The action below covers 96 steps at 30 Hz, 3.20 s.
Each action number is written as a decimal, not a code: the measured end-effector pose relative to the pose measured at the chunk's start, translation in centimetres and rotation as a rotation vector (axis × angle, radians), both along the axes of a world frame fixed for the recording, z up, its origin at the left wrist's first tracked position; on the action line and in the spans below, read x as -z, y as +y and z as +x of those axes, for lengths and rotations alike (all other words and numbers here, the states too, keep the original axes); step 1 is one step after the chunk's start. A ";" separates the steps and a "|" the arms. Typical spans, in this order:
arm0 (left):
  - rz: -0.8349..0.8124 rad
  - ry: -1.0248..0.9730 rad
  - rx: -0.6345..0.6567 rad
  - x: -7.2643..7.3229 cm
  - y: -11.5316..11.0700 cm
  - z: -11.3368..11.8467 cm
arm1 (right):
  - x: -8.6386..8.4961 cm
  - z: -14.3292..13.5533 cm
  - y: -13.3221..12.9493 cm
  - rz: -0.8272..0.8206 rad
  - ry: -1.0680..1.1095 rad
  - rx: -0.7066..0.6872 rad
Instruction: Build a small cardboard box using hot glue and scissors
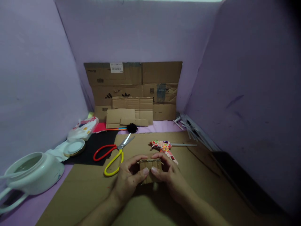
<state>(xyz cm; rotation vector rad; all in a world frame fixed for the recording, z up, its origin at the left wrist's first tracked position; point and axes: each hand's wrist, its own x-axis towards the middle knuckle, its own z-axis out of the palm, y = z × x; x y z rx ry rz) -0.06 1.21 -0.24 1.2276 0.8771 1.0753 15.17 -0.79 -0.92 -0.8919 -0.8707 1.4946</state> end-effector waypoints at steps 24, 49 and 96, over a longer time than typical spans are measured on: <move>-0.048 0.001 0.023 0.5 0.1 -0.1 | 0.7 0.0 -0.1 -0.053 0.043 -0.018; -0.023 -0.032 0.066 0.8 0.1 -0.3 | 0.5 0.2 -0.1 -0.085 0.053 -0.020; 0.082 0.017 0.138 1.0 0.2 -0.9 | 0.6 -0.1 -0.8 -0.001 0.042 -0.026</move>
